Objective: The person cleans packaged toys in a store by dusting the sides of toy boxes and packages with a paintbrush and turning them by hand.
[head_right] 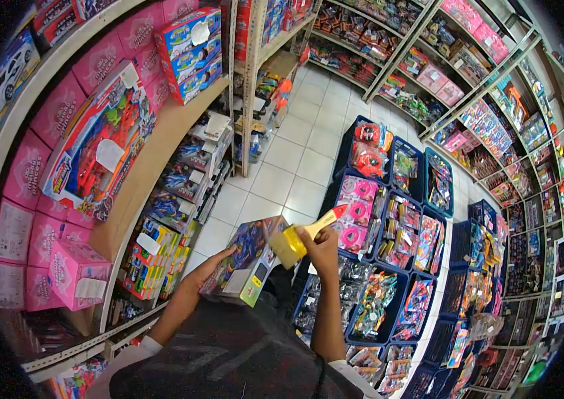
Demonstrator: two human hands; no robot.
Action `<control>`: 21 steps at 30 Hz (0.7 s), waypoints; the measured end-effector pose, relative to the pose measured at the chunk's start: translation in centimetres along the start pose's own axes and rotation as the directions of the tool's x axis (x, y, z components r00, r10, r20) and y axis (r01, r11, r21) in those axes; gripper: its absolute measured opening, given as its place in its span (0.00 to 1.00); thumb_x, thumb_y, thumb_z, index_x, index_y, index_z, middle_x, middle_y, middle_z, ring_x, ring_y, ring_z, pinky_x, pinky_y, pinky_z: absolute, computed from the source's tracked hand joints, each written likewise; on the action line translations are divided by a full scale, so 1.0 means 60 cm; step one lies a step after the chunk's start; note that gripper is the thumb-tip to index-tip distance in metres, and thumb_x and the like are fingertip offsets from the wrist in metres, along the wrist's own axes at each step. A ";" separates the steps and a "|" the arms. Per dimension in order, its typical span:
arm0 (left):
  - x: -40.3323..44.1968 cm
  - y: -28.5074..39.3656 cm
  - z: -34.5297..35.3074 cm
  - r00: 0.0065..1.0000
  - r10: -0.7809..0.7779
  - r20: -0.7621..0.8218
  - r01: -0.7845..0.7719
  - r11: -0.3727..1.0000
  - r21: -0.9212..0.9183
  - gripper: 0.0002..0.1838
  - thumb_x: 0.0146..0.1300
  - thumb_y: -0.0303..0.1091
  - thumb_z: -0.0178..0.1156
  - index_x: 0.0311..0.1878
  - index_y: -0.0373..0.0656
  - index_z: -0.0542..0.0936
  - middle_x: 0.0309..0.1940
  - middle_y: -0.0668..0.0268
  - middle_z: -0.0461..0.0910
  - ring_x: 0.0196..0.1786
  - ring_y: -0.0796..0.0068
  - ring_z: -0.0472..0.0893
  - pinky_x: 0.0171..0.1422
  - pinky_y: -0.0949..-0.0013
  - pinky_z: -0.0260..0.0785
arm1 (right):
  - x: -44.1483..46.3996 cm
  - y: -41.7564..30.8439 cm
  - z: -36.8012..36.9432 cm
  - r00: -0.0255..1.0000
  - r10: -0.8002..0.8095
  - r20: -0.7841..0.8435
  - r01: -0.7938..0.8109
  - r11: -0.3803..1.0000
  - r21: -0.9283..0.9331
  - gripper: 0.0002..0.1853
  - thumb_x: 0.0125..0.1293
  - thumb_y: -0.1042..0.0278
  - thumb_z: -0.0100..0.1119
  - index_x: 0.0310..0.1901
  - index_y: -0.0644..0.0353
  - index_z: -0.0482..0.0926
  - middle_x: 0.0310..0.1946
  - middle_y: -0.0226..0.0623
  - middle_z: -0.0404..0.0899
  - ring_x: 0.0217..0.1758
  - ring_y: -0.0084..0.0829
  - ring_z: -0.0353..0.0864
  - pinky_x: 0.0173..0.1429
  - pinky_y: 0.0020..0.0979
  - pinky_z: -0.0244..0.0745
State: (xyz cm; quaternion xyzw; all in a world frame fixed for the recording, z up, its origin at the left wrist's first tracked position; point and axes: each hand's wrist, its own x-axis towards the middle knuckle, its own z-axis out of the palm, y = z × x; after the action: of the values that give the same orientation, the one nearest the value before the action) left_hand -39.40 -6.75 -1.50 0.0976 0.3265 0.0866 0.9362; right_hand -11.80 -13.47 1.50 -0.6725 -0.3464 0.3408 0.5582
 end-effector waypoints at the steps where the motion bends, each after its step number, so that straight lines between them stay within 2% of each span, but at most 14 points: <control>1: 0.001 -0.002 -0.001 1.000 -0.010 -0.006 0.010 1.000 -0.006 0.24 0.69 0.50 0.58 0.57 0.41 0.78 0.46 0.62 0.85 0.41 0.72 0.86 0.48 0.67 0.80 | 0.001 -0.005 0.001 0.998 0.046 -0.048 -0.045 0.999 0.016 0.15 0.62 0.60 0.70 0.32 0.66 0.81 0.23 0.28 0.81 0.22 0.14 0.75 0.25 0.19 0.65; 2: 0.000 -0.003 -0.002 1.000 0.002 -0.018 -0.002 1.000 0.007 0.24 0.69 0.50 0.58 0.58 0.40 0.78 0.46 0.62 0.85 0.42 0.71 0.86 0.48 0.67 0.80 | -0.003 -0.011 0.001 0.991 0.091 -0.095 -0.088 0.996 0.035 0.15 0.62 0.60 0.70 0.32 0.67 0.82 0.24 0.29 0.81 0.22 0.14 0.76 0.25 0.19 0.66; 3: -0.001 -0.001 0.001 0.999 0.018 -0.029 -0.017 1.000 0.021 0.24 0.69 0.50 0.58 0.58 0.40 0.77 0.46 0.62 0.85 0.42 0.71 0.86 0.49 0.67 0.80 | -0.013 -0.020 0.001 0.993 0.074 -0.091 -0.078 0.996 -0.045 0.14 0.64 0.61 0.69 0.34 0.66 0.81 0.25 0.29 0.82 0.24 0.15 0.77 0.27 0.19 0.68; 5: -0.002 -0.001 0.002 1.000 -0.006 -0.026 0.006 1.000 0.002 0.24 0.69 0.50 0.58 0.58 0.40 0.77 0.47 0.62 0.85 0.43 0.70 0.86 0.50 0.65 0.80 | -0.035 -0.021 -0.005 0.995 0.091 0.045 -0.087 0.993 -0.079 0.12 0.64 0.63 0.68 0.36 0.66 0.80 0.27 0.30 0.82 0.26 0.16 0.78 0.30 0.20 0.71; 8: 0.005 -0.010 -0.018 1.000 0.015 -0.018 -0.014 0.999 0.031 0.25 0.69 0.50 0.57 0.58 0.40 0.77 0.48 0.61 0.85 0.44 0.69 0.86 0.51 0.64 0.79 | -0.055 -0.011 0.004 0.986 0.087 0.143 -0.100 0.991 0.090 0.13 0.62 0.63 0.70 0.37 0.66 0.80 0.28 0.31 0.83 0.29 0.18 0.80 0.32 0.21 0.73; 9: 0.007 -0.011 -0.021 1.000 0.000 -0.002 0.000 1.000 -0.001 0.24 0.70 0.50 0.57 0.59 0.41 0.77 0.48 0.62 0.84 0.44 0.70 0.86 0.50 0.65 0.79 | -0.057 -0.010 -0.006 0.990 0.129 0.061 -0.126 0.991 -0.055 0.14 0.62 0.63 0.70 0.37 0.67 0.79 0.29 0.32 0.83 0.30 0.19 0.80 0.34 0.21 0.73; 11: 0.000 -0.006 -0.011 0.999 0.012 0.031 -0.012 1.000 -0.016 0.24 0.70 0.49 0.56 0.60 0.42 0.76 0.48 0.62 0.84 0.44 0.71 0.85 0.51 0.66 0.79 | -0.053 0.001 -0.001 0.983 0.164 -0.078 -0.167 0.986 -0.029 0.15 0.62 0.63 0.71 0.37 0.67 0.79 0.30 0.33 0.83 0.30 0.20 0.81 0.35 0.22 0.74; 12: 0.001 -0.005 -0.009 1.000 0.013 0.028 -0.012 1.000 -0.021 0.24 0.70 0.49 0.56 0.60 0.42 0.76 0.48 0.62 0.84 0.44 0.71 0.85 0.51 0.66 0.79 | -0.056 0.010 0.000 0.991 0.135 -0.009 -0.134 0.989 0.065 0.15 0.62 0.63 0.70 0.38 0.67 0.78 0.31 0.33 0.83 0.30 0.20 0.81 0.36 0.22 0.75; 15: -0.002 -0.008 -0.011 0.999 0.029 0.042 -0.028 0.999 -0.035 0.24 0.70 0.49 0.56 0.60 0.42 0.76 0.48 0.62 0.84 0.44 0.71 0.85 0.51 0.66 0.79 | -0.080 -0.016 0.009 0.979 0.121 0.163 -0.135 0.988 0.080 0.15 0.62 0.64 0.70 0.39 0.66 0.77 0.32 0.33 0.83 0.30 0.21 0.81 0.37 0.23 0.77; 16: -0.003 -0.007 -0.014 0.999 0.024 0.045 -0.023 0.999 -0.034 0.24 0.70 0.49 0.56 0.60 0.42 0.76 0.48 0.62 0.84 0.44 0.71 0.85 0.51 0.66 0.79 | -0.076 -0.011 0.012 0.978 0.126 0.164 -0.141 0.987 0.080 0.15 0.62 0.64 0.70 0.39 0.66 0.77 0.32 0.33 0.83 0.30 0.21 0.81 0.37 0.23 0.77; 18: -0.010 0.001 -0.006 0.999 0.024 0.048 -0.022 0.999 -0.039 0.23 0.70 0.48 0.57 0.60 0.42 0.76 0.48 0.62 0.84 0.45 0.71 0.85 0.51 0.66 0.79 | -0.061 -0.003 0.018 0.988 0.139 0.063 -0.145 0.984 0.104 0.15 0.62 0.63 0.71 0.40 0.66 0.77 0.32 0.33 0.83 0.31 0.21 0.82 0.37 0.23 0.76; 19: -0.017 0.004 -0.001 1.000 0.021 0.020 -0.020 0.999 -0.031 0.23 0.70 0.48 0.56 0.61 0.42 0.76 0.48 0.62 0.84 0.45 0.71 0.85 0.52 0.66 0.79 | -0.053 -0.003 0.019 0.983 0.180 -0.030 -0.179 0.983 0.046 0.16 0.61 0.63 0.71 0.40 0.66 0.78 0.33 0.34 0.84 0.31 0.20 0.82 0.36 0.23 0.76; 20: -0.023 0.007 0.003 1.000 0.019 -0.009 -0.019 1.000 -0.023 0.23 0.71 0.47 0.56 0.61 0.42 0.76 0.48 0.62 0.84 0.45 0.71 0.85 0.52 0.66 0.79 | -0.052 -0.006 0.019 0.983 0.181 -0.025 -0.180 0.983 0.044 0.16 0.61 0.63 0.71 0.40 0.66 0.78 0.33 0.34 0.84 0.31 0.20 0.82 0.36 0.23 0.76; 21: -0.024 0.008 0.000 1.000 0.022 -0.011 -0.022 0.999 -0.026 0.23 0.71 0.47 0.56 0.61 0.42 0.76 0.48 0.62 0.84 0.45 0.71 0.85 0.52 0.66 0.79 | -0.051 -0.009 0.020 0.981 0.176 0.084 -0.182 0.981 0.061 0.15 0.61 0.64 0.71 0.41 0.66 0.78 0.33 0.34 0.84 0.32 0.20 0.82 0.37 0.23 0.76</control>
State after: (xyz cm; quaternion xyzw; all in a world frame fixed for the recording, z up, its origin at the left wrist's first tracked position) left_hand -40.56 -6.65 -0.51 0.0886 0.3294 0.1017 0.9345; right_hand -14.46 -15.41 2.07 -0.6676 -0.2941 0.4274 0.5341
